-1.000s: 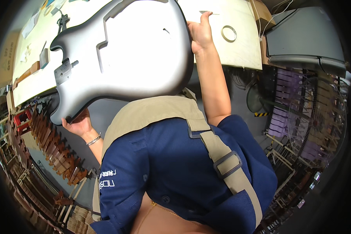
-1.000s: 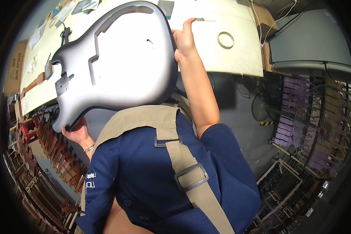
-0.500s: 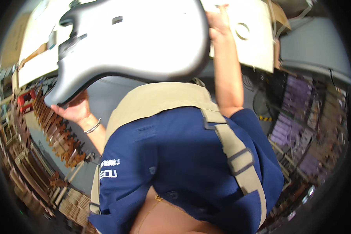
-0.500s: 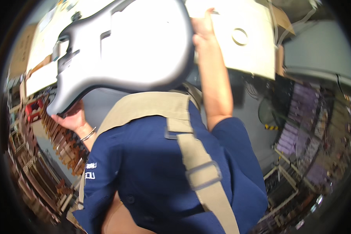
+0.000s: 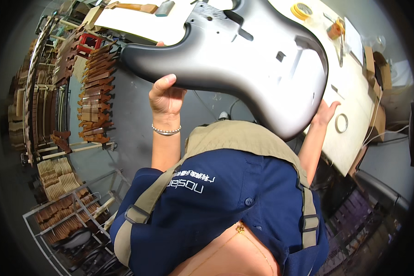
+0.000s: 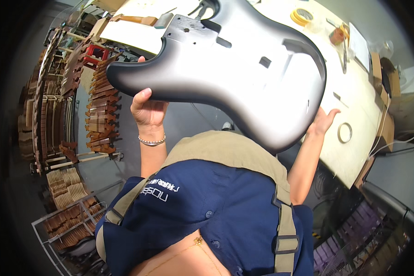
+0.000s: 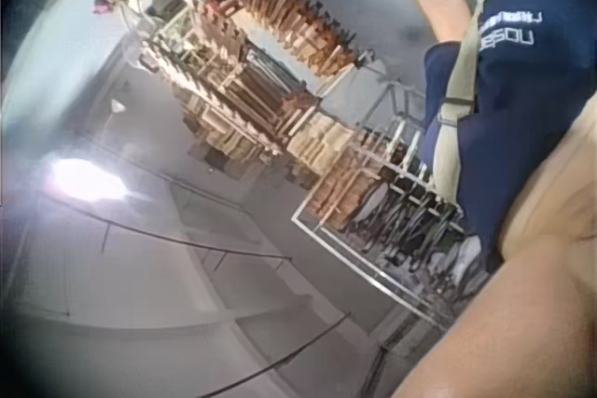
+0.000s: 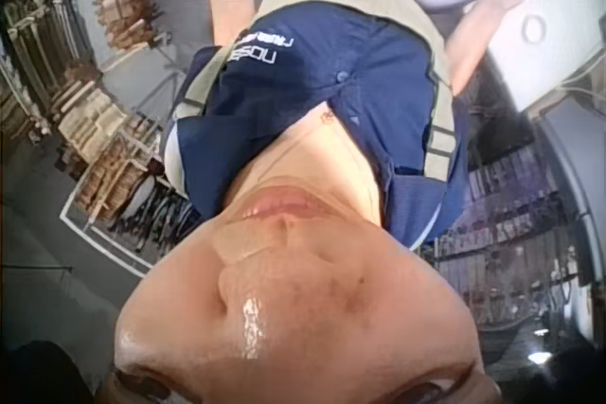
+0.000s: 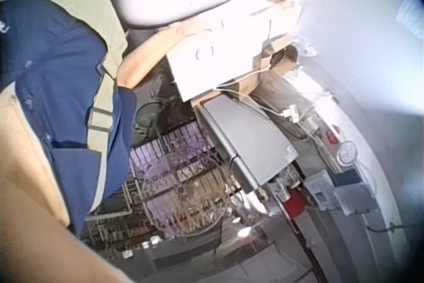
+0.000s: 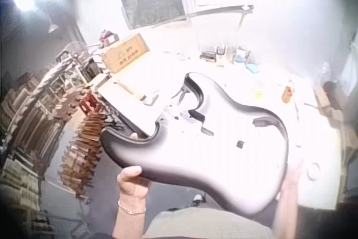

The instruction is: The person picks up black plastic parts from a rack and moves them to a workbench. They apply small white adhesive strips to the parts and then return them to the rack. The person repeats this process for several parts.

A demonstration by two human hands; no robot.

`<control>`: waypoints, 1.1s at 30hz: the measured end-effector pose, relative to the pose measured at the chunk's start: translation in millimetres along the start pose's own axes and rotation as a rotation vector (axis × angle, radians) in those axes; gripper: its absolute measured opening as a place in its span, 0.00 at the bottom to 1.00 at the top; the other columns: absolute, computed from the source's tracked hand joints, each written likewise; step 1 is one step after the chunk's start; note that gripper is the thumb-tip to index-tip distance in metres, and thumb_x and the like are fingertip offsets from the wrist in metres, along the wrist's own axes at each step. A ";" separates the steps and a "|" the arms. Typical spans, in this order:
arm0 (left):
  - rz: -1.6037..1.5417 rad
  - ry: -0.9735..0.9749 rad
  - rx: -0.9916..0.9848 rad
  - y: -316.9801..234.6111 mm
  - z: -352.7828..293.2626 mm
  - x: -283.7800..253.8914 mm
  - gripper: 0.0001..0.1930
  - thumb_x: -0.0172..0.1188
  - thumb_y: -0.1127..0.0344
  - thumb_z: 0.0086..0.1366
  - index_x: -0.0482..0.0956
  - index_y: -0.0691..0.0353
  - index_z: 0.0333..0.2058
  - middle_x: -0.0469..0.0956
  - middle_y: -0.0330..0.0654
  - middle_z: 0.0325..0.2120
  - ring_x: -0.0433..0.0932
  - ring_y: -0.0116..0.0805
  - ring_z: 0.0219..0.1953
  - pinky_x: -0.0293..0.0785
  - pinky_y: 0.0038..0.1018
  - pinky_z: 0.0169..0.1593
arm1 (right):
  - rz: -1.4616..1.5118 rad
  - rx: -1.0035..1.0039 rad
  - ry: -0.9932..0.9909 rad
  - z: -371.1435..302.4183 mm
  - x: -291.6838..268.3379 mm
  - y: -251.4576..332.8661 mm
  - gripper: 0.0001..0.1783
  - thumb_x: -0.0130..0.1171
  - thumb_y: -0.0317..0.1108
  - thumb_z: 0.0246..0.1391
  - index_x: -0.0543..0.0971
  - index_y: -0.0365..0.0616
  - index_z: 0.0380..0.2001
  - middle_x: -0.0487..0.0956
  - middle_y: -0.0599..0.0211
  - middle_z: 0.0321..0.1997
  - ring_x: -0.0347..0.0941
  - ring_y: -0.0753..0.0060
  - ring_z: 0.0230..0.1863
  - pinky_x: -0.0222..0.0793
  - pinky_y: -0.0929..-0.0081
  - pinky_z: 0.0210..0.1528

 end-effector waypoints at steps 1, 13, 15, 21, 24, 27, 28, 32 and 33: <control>-0.014 0.023 0.013 -2.8 5.3 6.5 0.41 0.55 0.76 0.41 0.57 0.54 0.60 0.69 0.45 0.47 0.70 0.38 0.50 0.72 0.33 0.51 | 0.006 -0.002 0.024 -0.5 3.3 -2.3 0.64 0.17 0.80 0.43 0.53 0.23 0.59 0.58 0.47 0.63 0.51 0.52 0.65 0.45 0.62 0.66; 0.240 0.148 0.504 -12.1 62.9 76.9 0.45 0.70 0.39 0.38 0.64 0.68 0.46 0.75 0.51 0.35 0.79 0.45 0.37 0.79 0.39 0.44 | 0.746 0.026 0.652 56.8 2.5 -43.7 0.27 0.38 0.50 0.58 0.70 0.44 0.52 0.70 0.58 0.56 0.62 0.56 0.59 0.53 0.52 0.62; 0.347 0.195 0.475 -4.7 67.8 82.2 0.45 0.65 0.35 0.40 0.64 0.66 0.47 0.72 0.47 0.38 0.76 0.43 0.41 0.74 0.40 0.48 | 0.736 -0.015 0.598 64.1 -3.8 -51.3 0.25 0.37 0.47 0.59 0.71 0.43 0.51 0.70 0.58 0.55 0.62 0.56 0.59 0.53 0.54 0.63; 0.299 0.150 0.498 7.6 84.2 90.4 0.47 0.70 0.38 0.38 0.64 0.71 0.47 0.74 0.52 0.36 0.78 0.43 0.37 0.78 0.39 0.44 | 0.782 -0.072 0.415 66.0 -21.2 -45.2 0.23 0.38 0.47 0.59 0.70 0.45 0.50 0.72 0.63 0.51 0.68 0.63 0.52 0.61 0.63 0.56; 0.314 0.160 0.466 12.2 88.9 100.5 0.45 0.71 0.42 0.40 0.64 0.71 0.47 0.74 0.53 0.36 0.78 0.43 0.38 0.78 0.38 0.45 | 0.564 -0.210 0.066 54.9 -37.1 -22.7 0.17 0.42 0.48 0.58 0.73 0.50 0.40 0.76 0.73 0.30 0.74 0.72 0.31 0.73 0.72 0.34; 0.333 0.186 0.472 14.0 89.4 111.2 0.44 0.71 0.43 0.42 0.64 0.72 0.49 0.74 0.55 0.37 0.78 0.45 0.39 0.78 0.39 0.45 | 0.211 -0.421 -0.452 21.9 -48.1 25.0 0.26 0.35 0.56 0.61 0.72 0.45 0.40 0.75 0.70 0.35 0.71 0.75 0.29 0.67 0.81 0.32; 0.428 0.201 0.453 16.7 89.4 115.3 0.46 0.67 0.38 0.42 0.64 0.72 0.48 0.73 0.52 0.39 0.77 0.44 0.40 0.77 0.38 0.46 | 0.010 -0.514 -0.454 7.2 -40.4 48.2 0.29 0.31 0.56 0.62 0.70 0.40 0.41 0.73 0.67 0.39 0.69 0.74 0.35 0.64 0.80 0.41; 0.492 0.223 0.448 25.0 92.5 124.0 0.48 0.64 0.34 0.42 0.63 0.73 0.49 0.72 0.53 0.41 0.77 0.46 0.42 0.77 0.37 0.46 | -0.069 -1.050 -0.367 -57.6 15.2 121.0 0.31 0.28 0.53 0.64 0.67 0.33 0.46 0.68 0.57 0.52 0.60 0.68 0.56 0.49 0.69 0.62; 0.492 0.239 0.441 26.9 93.4 126.3 0.48 0.65 0.35 0.42 0.63 0.73 0.49 0.72 0.54 0.41 0.77 0.46 0.42 0.77 0.37 0.46 | -0.137 -1.149 -0.350 -77.6 30.1 132.5 0.31 0.28 0.52 0.64 0.66 0.31 0.48 0.67 0.55 0.54 0.59 0.66 0.59 0.48 0.68 0.63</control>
Point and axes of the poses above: each hand's wrist, its own z-axis towards the middle knuckle, its own x-axis out of the palm, y = z × x, the point moved 5 cm from there along z, towards the middle knuckle
